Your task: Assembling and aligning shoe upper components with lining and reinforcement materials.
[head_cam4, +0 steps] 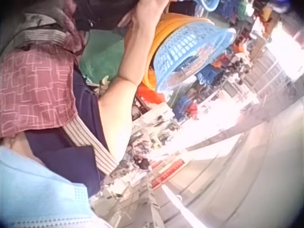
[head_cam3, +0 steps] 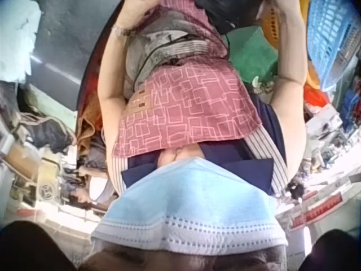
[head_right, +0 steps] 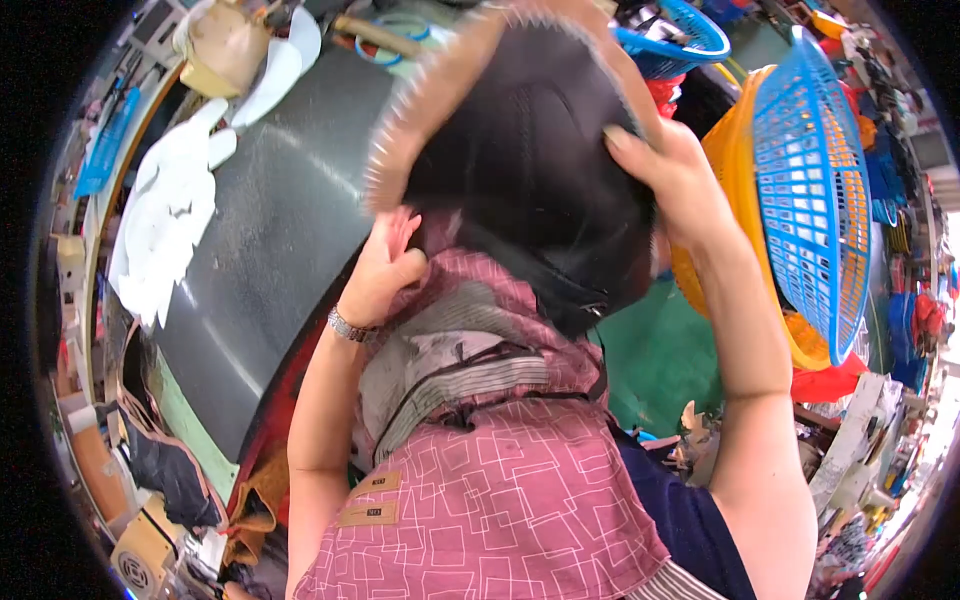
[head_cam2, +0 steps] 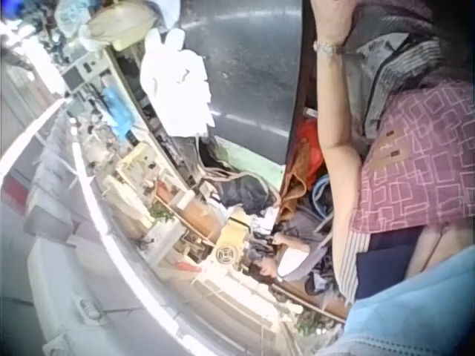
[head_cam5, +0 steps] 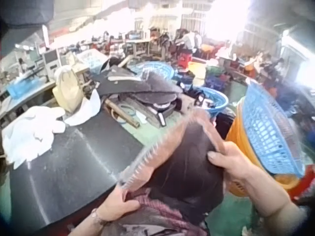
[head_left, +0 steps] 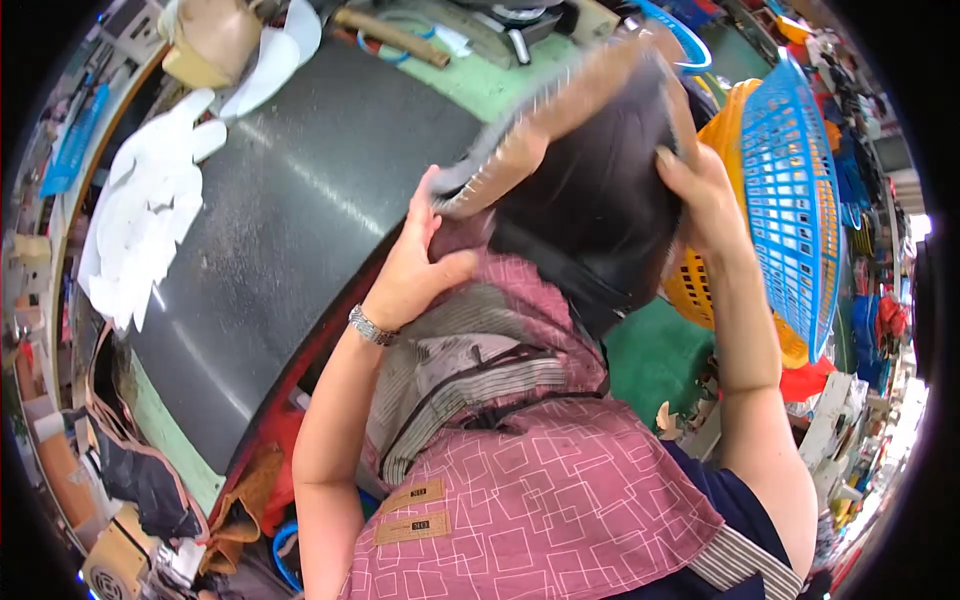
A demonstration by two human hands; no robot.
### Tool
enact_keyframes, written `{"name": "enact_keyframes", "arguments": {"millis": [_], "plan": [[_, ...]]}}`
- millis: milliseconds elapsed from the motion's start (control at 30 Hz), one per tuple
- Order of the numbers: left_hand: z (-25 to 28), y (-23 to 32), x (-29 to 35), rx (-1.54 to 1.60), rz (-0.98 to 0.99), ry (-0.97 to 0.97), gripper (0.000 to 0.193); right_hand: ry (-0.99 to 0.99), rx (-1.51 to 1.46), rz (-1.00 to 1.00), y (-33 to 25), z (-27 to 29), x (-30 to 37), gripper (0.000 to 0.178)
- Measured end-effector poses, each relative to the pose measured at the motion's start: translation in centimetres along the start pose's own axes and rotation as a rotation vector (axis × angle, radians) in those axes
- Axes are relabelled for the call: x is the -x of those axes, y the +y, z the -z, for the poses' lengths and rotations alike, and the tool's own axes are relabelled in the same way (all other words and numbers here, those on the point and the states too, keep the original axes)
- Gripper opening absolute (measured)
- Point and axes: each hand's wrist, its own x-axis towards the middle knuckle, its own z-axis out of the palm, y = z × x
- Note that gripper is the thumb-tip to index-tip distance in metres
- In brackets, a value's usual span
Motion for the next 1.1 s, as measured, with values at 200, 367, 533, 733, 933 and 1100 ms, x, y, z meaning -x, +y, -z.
{"name": "enact_keyframes", "arguments": {"millis": [200, 367, 533, 733, 933, 1100], "plan": [[-2.5, 6.9, 0.4, 0.841, 0.048, 0.056, 0.037, -0.040, -0.146, 0.059, -2.5, -4.8, -6.1, 0.027], [0.5, 7.6, 3.3, 1.459, -0.116, -0.105, 0.057, 0.273, 0.299, 0.611, -1.7, -10.5, -8.6, 0.022], [2.0, 10.3, 7.2, -0.054, -0.317, 0.423, 0.047, 0.228, 0.284, 0.667, -3.2, -14.7, -11.0, 0.022], [5.4, 12.0, 8.3, 1.131, -0.182, 0.569, 0.037, 0.257, 0.255, 0.839, -3.0, -20.9, -9.8, 0.020], [7.4, 11.1, 15.3, -0.226, -0.368, 1.006, 0.051, 0.029, -0.068, 0.818, -2.5, -27.2, -9.5, 0.015], [3.6, 12.7, 20.5, -0.377, -0.157, 1.021, 0.023, -0.238, -0.252, 0.672, -0.2, -34.1, -7.0, 0.019]]}}
